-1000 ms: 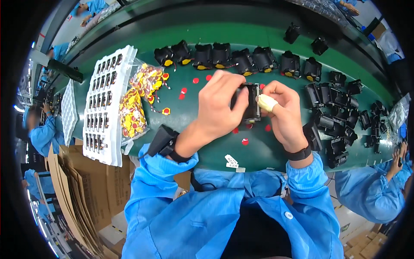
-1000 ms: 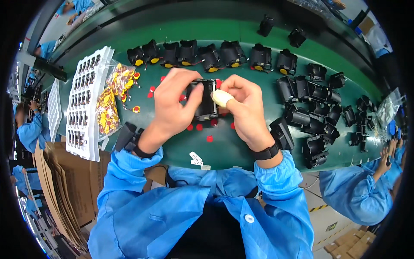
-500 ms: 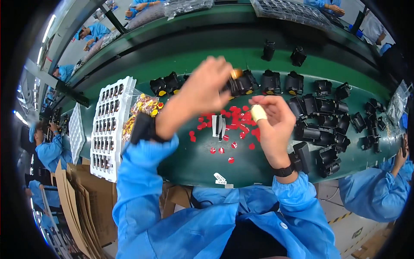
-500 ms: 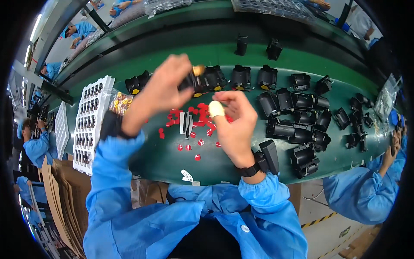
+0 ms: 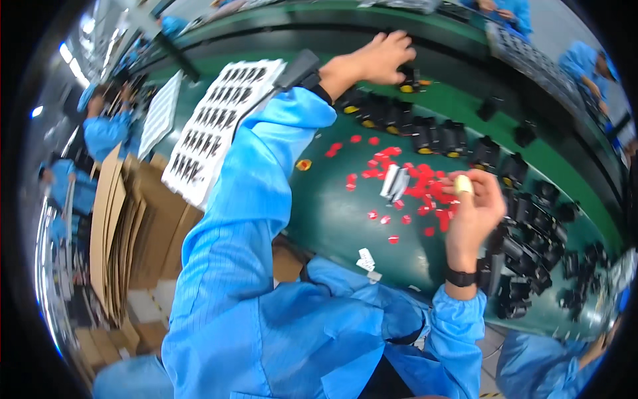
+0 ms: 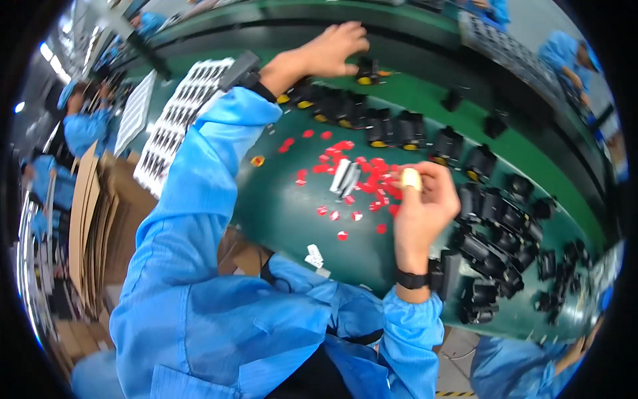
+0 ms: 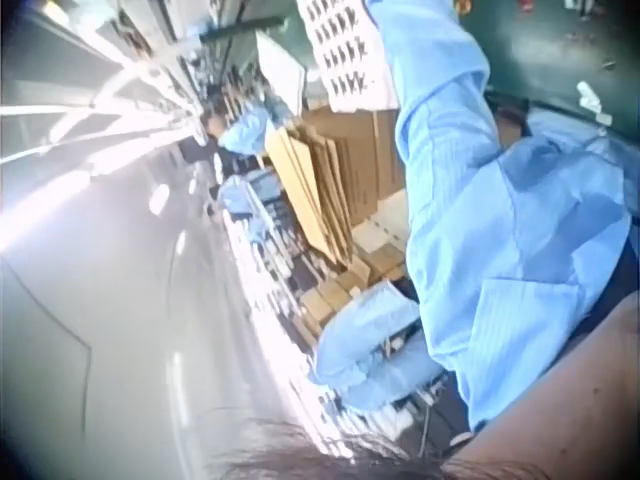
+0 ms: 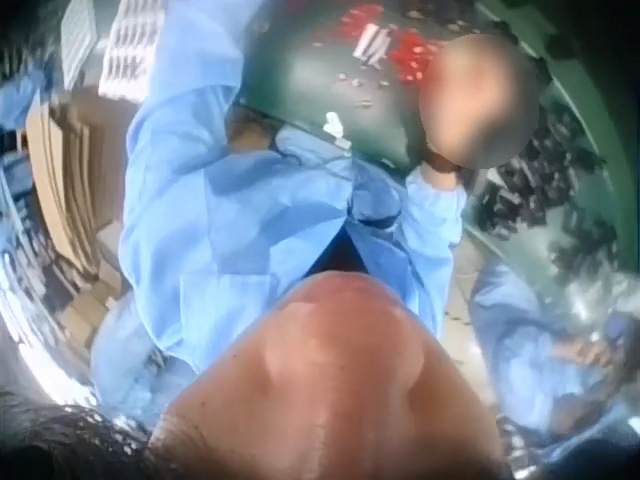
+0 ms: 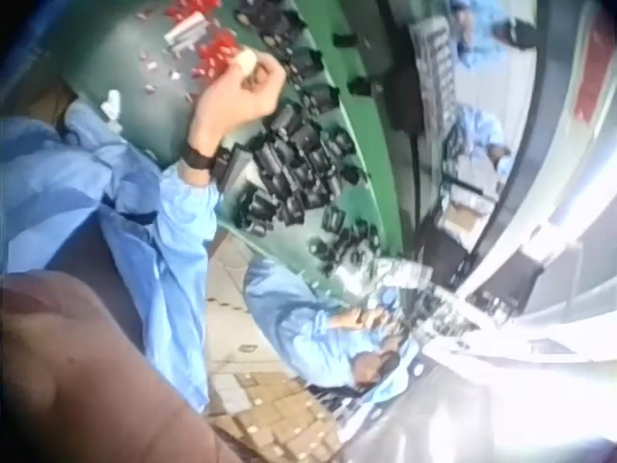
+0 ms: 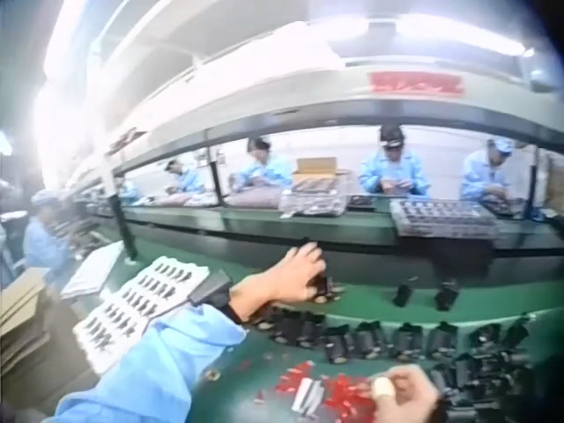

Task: Assembling electronic components into plastic housings at a factory assembly line.

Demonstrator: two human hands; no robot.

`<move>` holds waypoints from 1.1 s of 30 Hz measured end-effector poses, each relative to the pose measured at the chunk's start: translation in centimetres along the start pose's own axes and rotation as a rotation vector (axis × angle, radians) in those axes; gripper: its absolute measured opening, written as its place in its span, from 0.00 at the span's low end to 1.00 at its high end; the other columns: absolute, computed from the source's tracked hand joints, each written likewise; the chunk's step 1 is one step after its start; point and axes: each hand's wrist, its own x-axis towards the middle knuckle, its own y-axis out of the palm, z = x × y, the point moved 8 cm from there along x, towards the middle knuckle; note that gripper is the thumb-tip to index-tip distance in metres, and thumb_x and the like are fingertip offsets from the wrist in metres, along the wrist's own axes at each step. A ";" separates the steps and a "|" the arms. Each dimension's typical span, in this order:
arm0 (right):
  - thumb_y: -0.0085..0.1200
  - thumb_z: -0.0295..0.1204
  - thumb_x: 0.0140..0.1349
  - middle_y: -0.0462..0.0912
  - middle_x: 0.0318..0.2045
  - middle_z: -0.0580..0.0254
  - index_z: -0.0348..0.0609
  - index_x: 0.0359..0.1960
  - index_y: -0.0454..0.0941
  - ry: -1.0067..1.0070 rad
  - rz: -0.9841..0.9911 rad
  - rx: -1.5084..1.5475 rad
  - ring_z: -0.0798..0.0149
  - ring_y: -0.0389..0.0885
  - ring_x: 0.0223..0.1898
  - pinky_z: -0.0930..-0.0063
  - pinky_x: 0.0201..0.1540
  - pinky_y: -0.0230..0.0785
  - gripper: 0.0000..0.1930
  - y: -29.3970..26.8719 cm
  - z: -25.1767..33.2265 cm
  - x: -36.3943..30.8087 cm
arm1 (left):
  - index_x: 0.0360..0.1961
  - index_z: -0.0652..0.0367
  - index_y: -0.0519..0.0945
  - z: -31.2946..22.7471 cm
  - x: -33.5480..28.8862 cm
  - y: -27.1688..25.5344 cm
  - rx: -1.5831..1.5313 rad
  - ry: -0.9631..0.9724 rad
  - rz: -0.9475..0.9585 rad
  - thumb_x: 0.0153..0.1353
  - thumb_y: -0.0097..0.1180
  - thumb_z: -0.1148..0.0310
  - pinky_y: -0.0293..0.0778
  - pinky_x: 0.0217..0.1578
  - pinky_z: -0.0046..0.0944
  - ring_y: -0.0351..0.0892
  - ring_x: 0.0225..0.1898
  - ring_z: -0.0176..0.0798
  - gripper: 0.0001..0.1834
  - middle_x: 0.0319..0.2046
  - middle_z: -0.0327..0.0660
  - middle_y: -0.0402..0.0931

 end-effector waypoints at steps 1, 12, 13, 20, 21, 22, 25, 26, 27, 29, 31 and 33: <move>0.49 0.14 0.64 0.84 0.36 0.53 0.31 0.39 0.74 -0.009 -0.004 -0.012 0.64 0.86 0.35 0.74 0.39 0.80 0.05 -0.2 0.4 -0.2 | 0.53 0.62 0.76 0.1 -1.8 -3.6 -0.015 0.015 -0.104 0.53 0.66 0.61 0.64 0.64 0.55 0.60 0.69 0.58 0.28 0.60 0.52 0.70; 0.41 0.12 0.59 0.84 0.37 0.46 0.27 0.43 0.74 -0.095 0.065 -0.169 0.59 0.85 0.37 0.68 0.46 0.80 0.12 1.2 2.2 -1.5 | 0.27 0.62 0.85 10.8 -38.9 -12.3 -0.144 -0.927 0.328 0.53 0.61 0.64 0.77 0.38 0.50 0.83 0.34 0.58 0.11 0.27 0.54 0.82; 0.40 0.12 0.59 0.83 0.38 0.46 0.27 0.43 0.74 -0.101 0.049 -0.167 0.58 0.86 0.38 0.67 0.46 0.81 0.13 1.0 2.0 -1.6 | 0.27 0.63 0.85 10.0 -40.7 -12.4 -0.190 -0.959 0.346 0.52 0.61 0.64 0.77 0.38 0.50 0.83 0.33 0.58 0.11 0.27 0.55 0.82; 0.41 0.13 0.59 0.84 0.36 0.47 0.29 0.42 0.75 -0.123 0.122 -0.215 0.58 0.86 0.36 0.69 0.41 0.80 0.12 1.7 1.7 -1.6 | 0.28 0.64 0.83 8.6 -44.3 -10.3 -0.104 -1.055 0.266 0.49 0.64 0.56 0.78 0.38 0.50 0.83 0.34 0.58 0.18 0.26 0.56 0.81; 0.41 0.13 0.59 0.84 0.36 0.47 0.29 0.42 0.75 -0.129 0.125 -0.221 0.58 0.86 0.36 0.69 0.41 0.80 0.12 2.0 1.6 -1.8 | 0.30 0.64 0.83 8.8 -43.7 -9.6 -0.081 -1.048 0.291 0.50 0.64 0.56 0.79 0.39 0.50 0.83 0.35 0.59 0.19 0.28 0.55 0.82; 0.41 0.13 0.60 0.84 0.36 0.48 0.29 0.42 0.75 -0.105 0.143 -0.216 0.59 0.86 0.35 0.70 0.41 0.80 0.12 2.4 1.3 -1.7 | 0.30 0.64 0.83 9.1 -43.5 -8.7 -0.084 -1.055 0.282 0.50 0.64 0.56 0.79 0.39 0.50 0.83 0.35 0.59 0.19 0.28 0.55 0.82; 0.43 0.13 0.61 0.84 0.35 0.50 0.29 0.42 0.75 -0.105 0.149 -0.213 0.61 0.86 0.34 0.72 0.40 0.80 0.10 2.6 1.0 -1.6 | 0.31 0.63 0.84 10.0 -43.2 -6.4 -0.020 -1.062 0.327 0.51 0.65 0.54 0.78 0.41 0.51 0.83 0.40 0.56 0.19 0.32 0.55 0.83; 0.43 0.13 0.61 0.84 0.35 0.50 0.29 0.41 0.75 -0.104 0.153 -0.207 0.61 0.85 0.34 0.72 0.40 0.80 0.10 2.4 0.9 -1.8 | 0.32 0.63 0.83 10.0 -43.0 -6.4 -0.018 -1.051 0.372 0.51 0.65 0.54 0.78 0.43 0.50 0.83 0.41 0.57 0.20 0.33 0.55 0.83; 0.42 0.13 0.61 0.84 0.35 0.50 0.29 0.41 0.75 -0.103 0.157 -0.200 0.61 0.85 0.34 0.72 0.39 0.80 0.10 2.2 1.0 -1.8 | 0.33 0.63 0.83 10.0 -42.8 -6.5 -0.013 -1.040 0.418 0.51 0.65 0.54 0.78 0.44 0.50 0.83 0.42 0.57 0.20 0.34 0.55 0.83; 0.43 0.13 0.61 0.84 0.34 0.50 0.29 0.41 0.75 -0.124 0.139 -0.199 0.61 0.85 0.33 0.72 0.39 0.80 0.10 1.8 1.6 -1.7 | 0.40 0.65 0.82 9.8 -42.9 -6.7 -0.051 -1.044 0.491 0.52 0.63 0.52 0.78 0.47 0.52 0.82 0.47 0.58 0.25 0.41 0.58 0.82; 0.43 0.13 0.61 0.84 0.33 0.51 0.29 0.41 0.76 -0.137 0.136 -0.210 0.61 0.85 0.33 0.72 0.38 0.80 0.10 1.5 2.5 -1.8 | 0.39 0.65 0.81 9.6 -42.8 -7.8 0.002 -1.035 0.424 0.53 0.62 0.54 0.78 0.45 0.53 0.82 0.44 0.58 0.23 0.40 0.56 0.82; 0.44 0.14 0.61 0.84 0.33 0.51 0.29 0.41 0.76 -0.159 0.140 -0.223 0.61 0.85 0.34 0.72 0.39 0.80 0.09 0.8 3.4 -1.8 | 0.37 0.64 0.80 8.0 -40.4 -10.1 0.068 -1.036 0.363 0.54 0.62 0.58 0.77 0.42 0.52 0.82 0.41 0.57 0.19 0.37 0.54 0.82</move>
